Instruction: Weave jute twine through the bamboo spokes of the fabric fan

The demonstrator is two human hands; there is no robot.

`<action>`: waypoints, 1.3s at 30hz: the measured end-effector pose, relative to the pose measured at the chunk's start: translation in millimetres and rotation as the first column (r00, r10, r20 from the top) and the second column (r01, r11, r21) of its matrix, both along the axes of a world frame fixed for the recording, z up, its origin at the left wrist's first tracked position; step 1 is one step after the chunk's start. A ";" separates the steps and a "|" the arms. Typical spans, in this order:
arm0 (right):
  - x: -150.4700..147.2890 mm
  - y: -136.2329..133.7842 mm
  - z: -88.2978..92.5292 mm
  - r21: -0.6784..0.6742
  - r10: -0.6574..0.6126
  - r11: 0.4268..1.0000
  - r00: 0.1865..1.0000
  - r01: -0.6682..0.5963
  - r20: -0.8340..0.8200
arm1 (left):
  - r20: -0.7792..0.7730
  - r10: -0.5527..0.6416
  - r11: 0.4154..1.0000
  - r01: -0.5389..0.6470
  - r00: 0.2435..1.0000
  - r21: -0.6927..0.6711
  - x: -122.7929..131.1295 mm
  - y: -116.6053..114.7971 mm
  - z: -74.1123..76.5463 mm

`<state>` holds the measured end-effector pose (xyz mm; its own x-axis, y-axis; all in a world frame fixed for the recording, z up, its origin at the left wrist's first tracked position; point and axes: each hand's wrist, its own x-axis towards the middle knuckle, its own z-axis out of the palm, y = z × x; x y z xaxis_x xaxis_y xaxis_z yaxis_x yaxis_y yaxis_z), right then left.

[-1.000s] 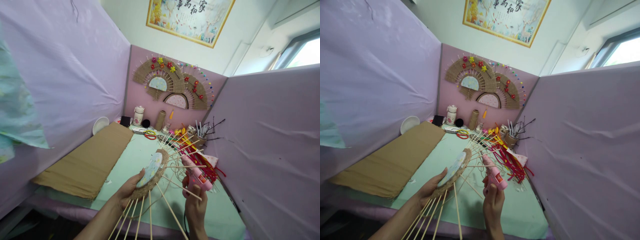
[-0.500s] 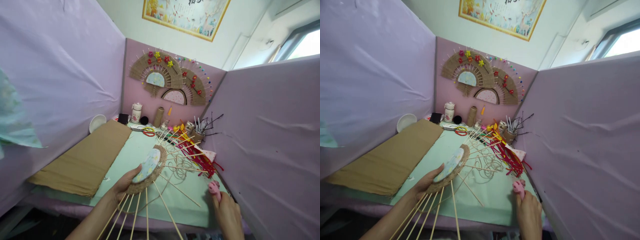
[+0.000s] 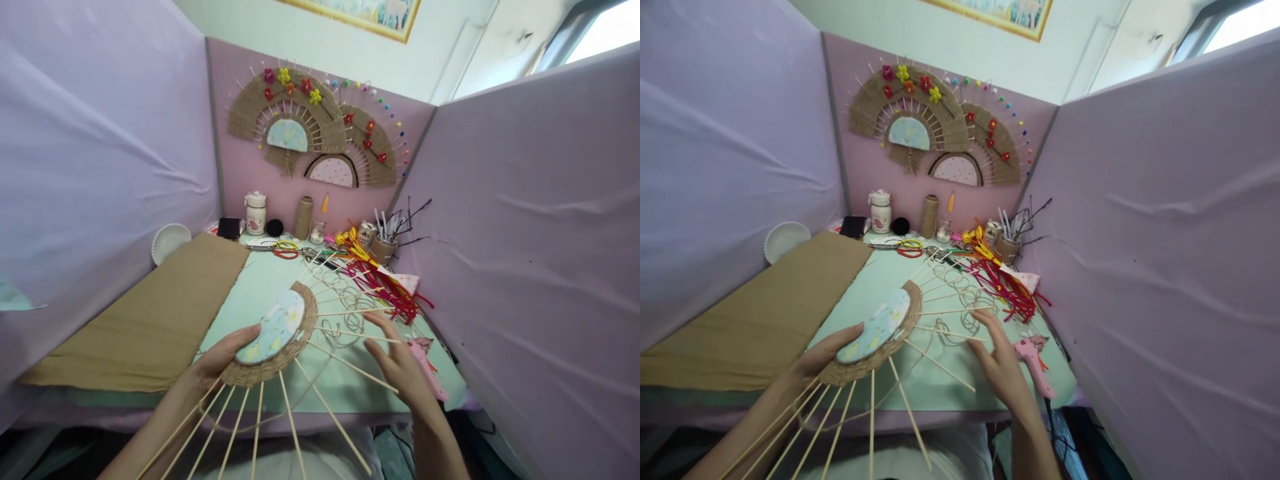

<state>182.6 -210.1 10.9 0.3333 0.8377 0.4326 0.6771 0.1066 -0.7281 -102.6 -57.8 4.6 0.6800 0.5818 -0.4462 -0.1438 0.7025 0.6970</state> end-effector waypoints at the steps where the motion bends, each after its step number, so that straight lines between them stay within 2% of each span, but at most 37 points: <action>1: -10.0 10.1 3.6 -0.009 0.091 0.996 0.993 -0.092 -0.078 | 0.006 -0.011 1.000 0.011 1.000 0.014 -1.1 -0.8 0.1; 4: -29.1 35.0 4.2 -0.024 0.265 0.960 0.938 -0.277 -0.224 | 0.007 -0.019 0.999 0.018 1.000 0.042 -5.9 -3.9 4.1; 7: -30.5 47.4 -2.8 -0.040 0.331 0.931 0.886 -0.363 -0.324 | -0.032 -0.010 0.999 0.011 0.999 0.031 -12.6 -6.8 10.5; 12: -18.4 45.7 -4.4 -0.090 0.260 0.940 0.860 -0.330 -0.440 | -0.095 -0.001 1.000 0.003 0.995 0.025 -25.3 -8.3 18.3; 17: -11.0 44.0 -0.8 0.006 0.143 0.985 0.806 -0.171 -0.575 | -0.137 -0.023 0.998 0.030 0.990 0.049 -35.7 -8.8 25.3; 22: -9.8 42.5 2.2 0.099 0.163 0.987 0.765 -0.130 -0.623 | -0.158 0.015 0.999 -0.008 0.987 0.045 -40.1 -12.3 30.5; 26: -15.8 36.0 9.7 0.163 0.181 0.981 0.796 -0.105 -0.578 | -0.177 0.054 0.998 -0.047 0.983 0.044 -40.9 -14.6 32.6; 29: -20.8 31.6 15.0 0.228 0.098 0.974 0.879 0.012 -0.466 | -0.189 0.060 0.998 -0.054 0.980 0.037 -41.2 -14.9 33.8; 32: -23.3 29.1 17.5 0.340 0.012 0.934 0.940 0.112 -0.341 | -0.174 0.058 0.998 -0.052 0.983 0.044 -41.6 -14.2 34.4; 35: -23.2 27.4 18.6 0.404 -0.039 0.902 0.960 0.153 -0.278 | -0.174 0.059 0.997 -0.050 0.983 0.058 -41.7 -13.6 34.6; 39: -20.0 24.9 22.2 0.390 -0.072 0.904 0.962 0.174 -0.262 | -0.190 0.052 0.998 -0.046 0.980 0.035 -42.0 -13.5 34.3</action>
